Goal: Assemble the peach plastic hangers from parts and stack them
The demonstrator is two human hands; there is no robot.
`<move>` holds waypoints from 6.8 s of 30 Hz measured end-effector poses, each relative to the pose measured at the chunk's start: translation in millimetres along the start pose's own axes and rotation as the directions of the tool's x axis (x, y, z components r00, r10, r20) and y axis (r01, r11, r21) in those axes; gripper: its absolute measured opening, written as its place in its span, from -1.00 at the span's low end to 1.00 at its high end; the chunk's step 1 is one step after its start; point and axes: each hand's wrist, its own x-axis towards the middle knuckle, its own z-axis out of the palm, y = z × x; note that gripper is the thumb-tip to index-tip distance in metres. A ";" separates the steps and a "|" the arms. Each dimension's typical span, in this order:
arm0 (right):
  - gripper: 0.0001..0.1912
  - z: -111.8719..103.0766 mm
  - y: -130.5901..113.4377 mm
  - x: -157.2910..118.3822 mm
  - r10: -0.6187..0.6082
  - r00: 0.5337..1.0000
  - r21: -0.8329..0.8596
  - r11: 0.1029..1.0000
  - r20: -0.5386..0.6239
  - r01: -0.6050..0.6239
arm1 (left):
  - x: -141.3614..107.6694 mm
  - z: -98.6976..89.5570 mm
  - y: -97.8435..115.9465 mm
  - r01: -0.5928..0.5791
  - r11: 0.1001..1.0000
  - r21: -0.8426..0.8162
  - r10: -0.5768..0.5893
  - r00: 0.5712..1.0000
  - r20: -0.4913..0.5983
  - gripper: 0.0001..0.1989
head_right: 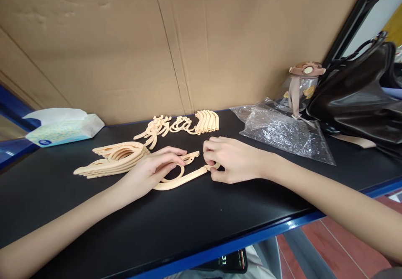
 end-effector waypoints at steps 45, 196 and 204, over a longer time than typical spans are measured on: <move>-0.79 -9.4 -1.8 -6.8 0.184 0.972 0.027 0.981 0.143 -0.190 | -0.8 7.9 -5.3 0.083 0.994 0.066 -0.073 0.988 -0.137 -0.62; -0.91 7.4 5.4 1.7 0.225 0.969 0.260 0.946 -0.098 -0.193 | -2.9 4.9 11.3 -0.026 0.982 0.187 0.026 1.000 -0.002 -0.55; -0.89 3.4 -2.1 3.1 0.105 0.994 0.397 0.914 -0.029 -0.085 | -3.6 5.5 11.6 -0.054 0.977 0.208 0.051 0.998 0.022 -0.38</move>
